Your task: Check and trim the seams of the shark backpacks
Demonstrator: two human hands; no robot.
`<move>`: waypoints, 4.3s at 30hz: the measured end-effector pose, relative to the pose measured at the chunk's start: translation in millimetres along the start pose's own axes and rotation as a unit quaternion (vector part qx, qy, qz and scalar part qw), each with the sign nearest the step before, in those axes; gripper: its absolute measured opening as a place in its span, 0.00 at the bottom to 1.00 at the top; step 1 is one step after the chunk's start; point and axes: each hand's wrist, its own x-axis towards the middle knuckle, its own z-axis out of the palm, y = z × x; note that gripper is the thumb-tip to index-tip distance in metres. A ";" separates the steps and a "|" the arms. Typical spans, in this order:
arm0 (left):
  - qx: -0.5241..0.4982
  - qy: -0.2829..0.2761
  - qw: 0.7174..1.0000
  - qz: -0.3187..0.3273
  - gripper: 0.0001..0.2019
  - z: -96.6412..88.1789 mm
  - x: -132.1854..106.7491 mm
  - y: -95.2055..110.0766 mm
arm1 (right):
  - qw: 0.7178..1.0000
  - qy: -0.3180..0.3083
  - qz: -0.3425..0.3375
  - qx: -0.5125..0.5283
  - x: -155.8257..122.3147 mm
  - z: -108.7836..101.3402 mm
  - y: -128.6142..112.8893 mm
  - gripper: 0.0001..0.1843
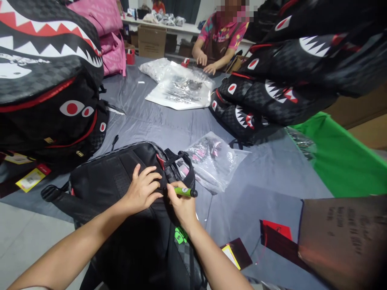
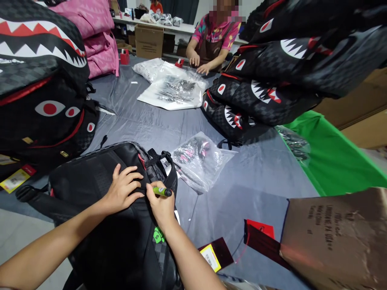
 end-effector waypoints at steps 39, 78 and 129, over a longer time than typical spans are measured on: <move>-0.001 0.016 1.000 0.013 0.10 -6.1 6.3 -9.0 | 0.999 -0.012 -0.031 -0.025 0.5 -8.8 -11.2 0.16; -0.076 -0.001 0.995 0.068 0.09 100.4 244.1 -235.2 | 0.974 0.132 -0.166 -0.076 301.9 46.0 54.6 0.13; -0.055 0.014 0.998 0.040 0.10 106.9 234.9 -231.8 | 0.979 0.150 -0.115 -0.070 286.2 57.8 59.9 0.16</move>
